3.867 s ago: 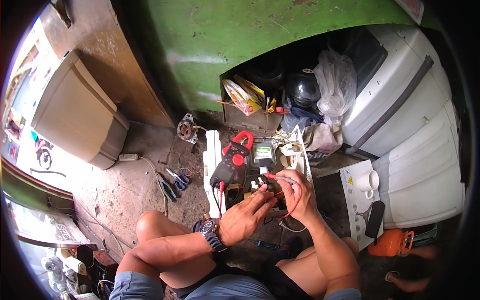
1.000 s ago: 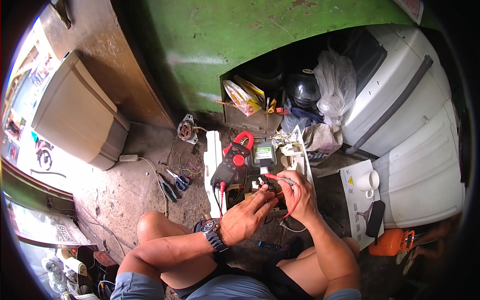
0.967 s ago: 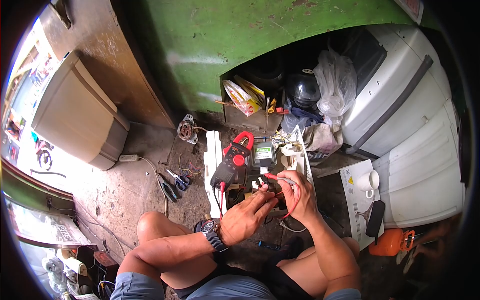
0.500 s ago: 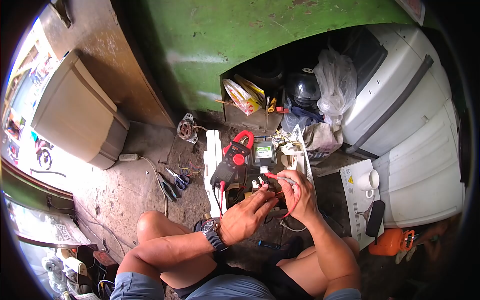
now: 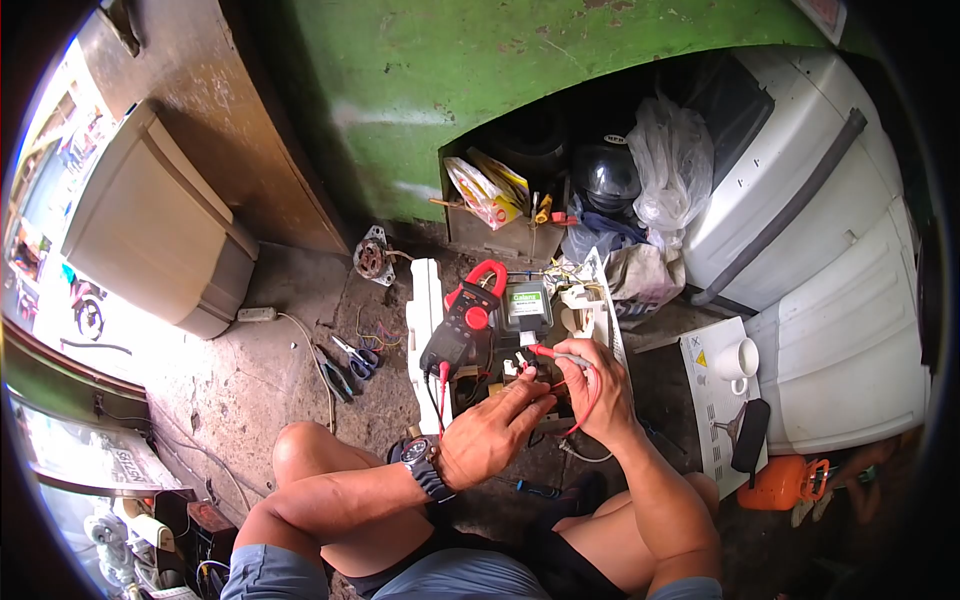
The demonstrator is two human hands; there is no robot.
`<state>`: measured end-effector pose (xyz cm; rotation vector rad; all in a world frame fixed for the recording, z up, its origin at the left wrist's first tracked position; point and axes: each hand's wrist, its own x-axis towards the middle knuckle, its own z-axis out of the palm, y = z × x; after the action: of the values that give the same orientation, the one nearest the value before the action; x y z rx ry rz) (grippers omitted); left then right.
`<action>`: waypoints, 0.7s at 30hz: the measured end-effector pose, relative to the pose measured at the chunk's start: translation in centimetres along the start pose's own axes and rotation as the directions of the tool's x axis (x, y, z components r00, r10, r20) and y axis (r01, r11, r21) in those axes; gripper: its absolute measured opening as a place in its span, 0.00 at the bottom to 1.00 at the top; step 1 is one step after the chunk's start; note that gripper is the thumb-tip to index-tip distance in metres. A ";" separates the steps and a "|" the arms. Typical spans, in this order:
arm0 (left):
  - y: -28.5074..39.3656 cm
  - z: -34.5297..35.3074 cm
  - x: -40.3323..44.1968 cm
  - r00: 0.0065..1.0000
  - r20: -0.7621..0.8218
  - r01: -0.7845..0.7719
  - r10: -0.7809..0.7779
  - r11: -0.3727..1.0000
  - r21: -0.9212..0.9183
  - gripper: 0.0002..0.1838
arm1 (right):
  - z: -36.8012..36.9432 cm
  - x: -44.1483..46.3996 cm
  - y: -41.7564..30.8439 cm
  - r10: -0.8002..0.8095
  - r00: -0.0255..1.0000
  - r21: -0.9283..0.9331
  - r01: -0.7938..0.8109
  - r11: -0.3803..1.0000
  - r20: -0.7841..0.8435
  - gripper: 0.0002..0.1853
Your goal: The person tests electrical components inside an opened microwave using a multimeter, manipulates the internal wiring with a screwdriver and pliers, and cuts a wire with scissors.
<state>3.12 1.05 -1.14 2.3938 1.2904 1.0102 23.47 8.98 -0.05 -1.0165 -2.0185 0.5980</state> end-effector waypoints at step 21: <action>0.1 -0.8 -0.3 0.998 0.017 -0.066 0.066 0.997 0.039 0.33 | -0.1 0.0 0.1 -0.018 1.000 0.030 0.018 0.999 -0.015 0.07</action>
<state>2.50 0.63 -0.63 2.4840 1.2446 0.9908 23.57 9.09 -0.07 -0.9809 -1.9981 0.6084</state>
